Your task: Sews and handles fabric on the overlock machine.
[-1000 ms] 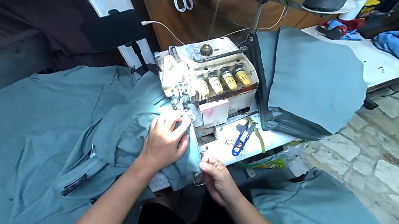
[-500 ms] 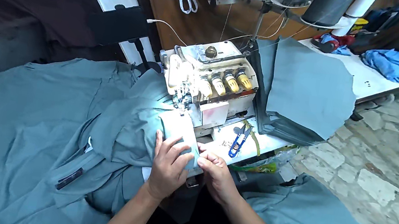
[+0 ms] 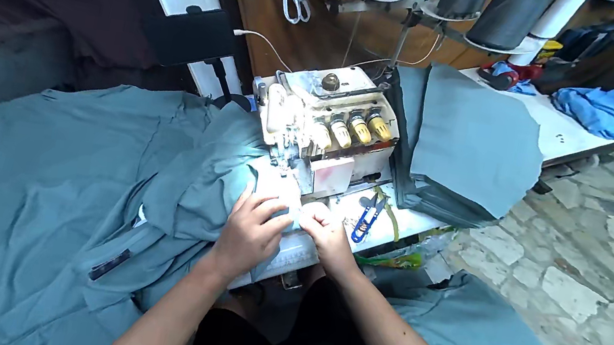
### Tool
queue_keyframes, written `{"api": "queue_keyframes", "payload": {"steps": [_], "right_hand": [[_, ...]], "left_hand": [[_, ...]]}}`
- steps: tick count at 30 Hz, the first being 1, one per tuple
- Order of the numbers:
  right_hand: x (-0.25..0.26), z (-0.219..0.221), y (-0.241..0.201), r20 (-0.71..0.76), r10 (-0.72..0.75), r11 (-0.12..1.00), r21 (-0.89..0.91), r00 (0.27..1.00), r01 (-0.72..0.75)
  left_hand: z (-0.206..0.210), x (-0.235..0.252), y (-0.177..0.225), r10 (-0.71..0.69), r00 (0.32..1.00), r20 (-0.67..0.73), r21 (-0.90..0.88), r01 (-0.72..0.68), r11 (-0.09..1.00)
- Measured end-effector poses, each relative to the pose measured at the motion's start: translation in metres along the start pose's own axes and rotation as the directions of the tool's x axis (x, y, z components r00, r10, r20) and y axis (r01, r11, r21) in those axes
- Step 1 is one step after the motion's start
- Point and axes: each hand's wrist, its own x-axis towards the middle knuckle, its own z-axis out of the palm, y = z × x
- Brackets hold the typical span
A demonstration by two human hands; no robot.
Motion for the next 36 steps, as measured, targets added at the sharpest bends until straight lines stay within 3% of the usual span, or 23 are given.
{"api": "queue_keyframes", "payload": {"steps": [8, 12, 20, 25, 31, 36], "right_hand": [[0.043, 0.012, -0.017, -0.072, 0.008, 0.938, -0.345, 0.997, -0.032], [0.057, 0.012, -0.025, -0.054, 0.11, 0.919, -0.375, 0.992, -0.122], [0.055, 0.01, -0.033, -0.027, 0.104, 0.846, -0.523, 0.994, -0.102], [0.053, 0.01, -0.032, -0.044, 0.13, 0.846, -0.515, 0.99, -0.134], [0.052, 0.012, -0.025, -0.063, 0.106, 0.879, -0.46, 0.992, -0.123], [0.053, 0.012, -0.022, -0.072, 0.111, 0.906, -0.403, 0.991, -0.131]], "left_hand": [[-0.018, 0.037, -0.053, 0.117, 0.975, 0.188, -0.037, -0.112, 0.993], [-0.019, 0.048, -0.082, 0.175, 0.959, 0.222, 0.005, -0.18, 0.984], [-0.019, 0.053, -0.098, 0.191, 0.954, 0.231, 0.014, -0.199, 0.98], [-0.021, 0.053, -0.095, 0.118, 0.96, 0.253, 0.056, -0.136, 0.989], [-0.023, 0.06, -0.092, -0.096, 0.946, 0.31, 0.138, 0.056, 0.989], [-0.025, 0.068, -0.078, -0.397, 0.859, 0.325, 0.284, 0.311, 0.907]]}}
